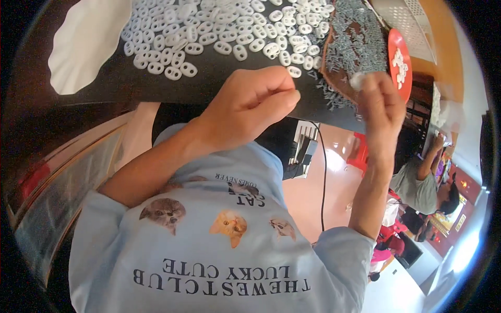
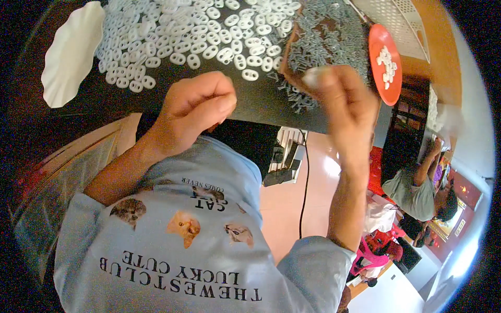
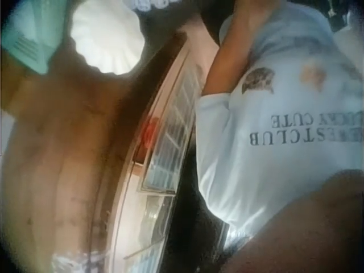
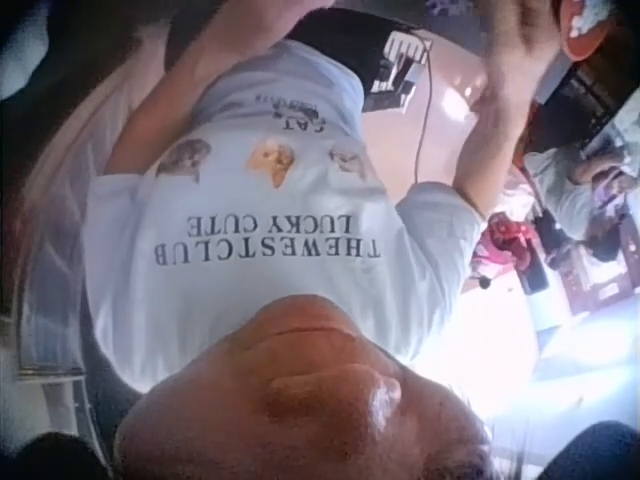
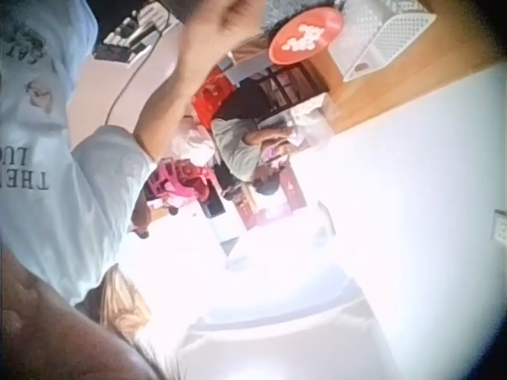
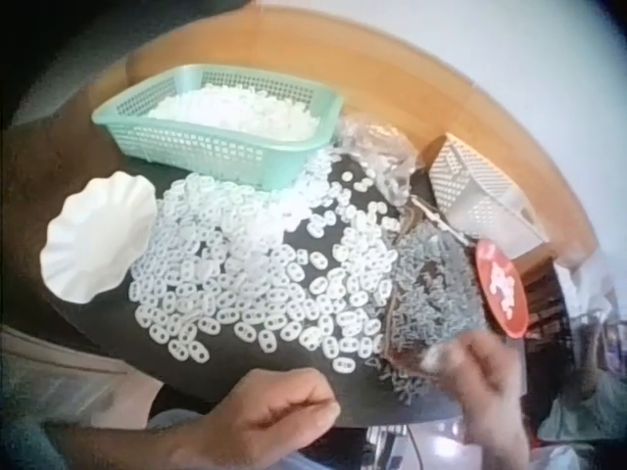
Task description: Manually assembling small plastic rings by inserting metal pins into them.
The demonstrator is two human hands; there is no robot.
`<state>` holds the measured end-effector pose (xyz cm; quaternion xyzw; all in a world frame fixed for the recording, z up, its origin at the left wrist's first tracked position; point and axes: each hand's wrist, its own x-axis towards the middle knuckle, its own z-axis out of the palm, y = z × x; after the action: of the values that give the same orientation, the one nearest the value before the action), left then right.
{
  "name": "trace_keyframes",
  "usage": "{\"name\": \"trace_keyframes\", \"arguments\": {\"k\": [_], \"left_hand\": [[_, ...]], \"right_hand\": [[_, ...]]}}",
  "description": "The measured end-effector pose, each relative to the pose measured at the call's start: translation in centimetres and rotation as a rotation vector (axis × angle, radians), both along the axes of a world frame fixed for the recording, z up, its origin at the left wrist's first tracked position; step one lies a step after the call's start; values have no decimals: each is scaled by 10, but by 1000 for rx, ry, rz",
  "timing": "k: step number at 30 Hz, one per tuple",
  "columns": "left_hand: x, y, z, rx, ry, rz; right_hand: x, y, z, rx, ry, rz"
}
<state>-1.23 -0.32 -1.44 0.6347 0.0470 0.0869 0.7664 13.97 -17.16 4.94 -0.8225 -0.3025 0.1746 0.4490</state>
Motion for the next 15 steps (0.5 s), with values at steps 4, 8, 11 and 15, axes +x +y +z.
{"name": "trace_keyframes", "arguments": {"k": [4, 8, 11, 15], "left_hand": [[1, 1, 3, -41, -2, -28], [2, 2, 4, -72, -17, -39], [1, 1, 0, -24, -45, -40], [2, 3, -4, 44, -58, -26]], "right_hand": [[77, -39, -3, -63, -245, -297], [142, -72, -8, -160, -328, -355], [164, -76, -13, -369, -471, -283], [119, -9, 0, -275, -412, -94]]}}
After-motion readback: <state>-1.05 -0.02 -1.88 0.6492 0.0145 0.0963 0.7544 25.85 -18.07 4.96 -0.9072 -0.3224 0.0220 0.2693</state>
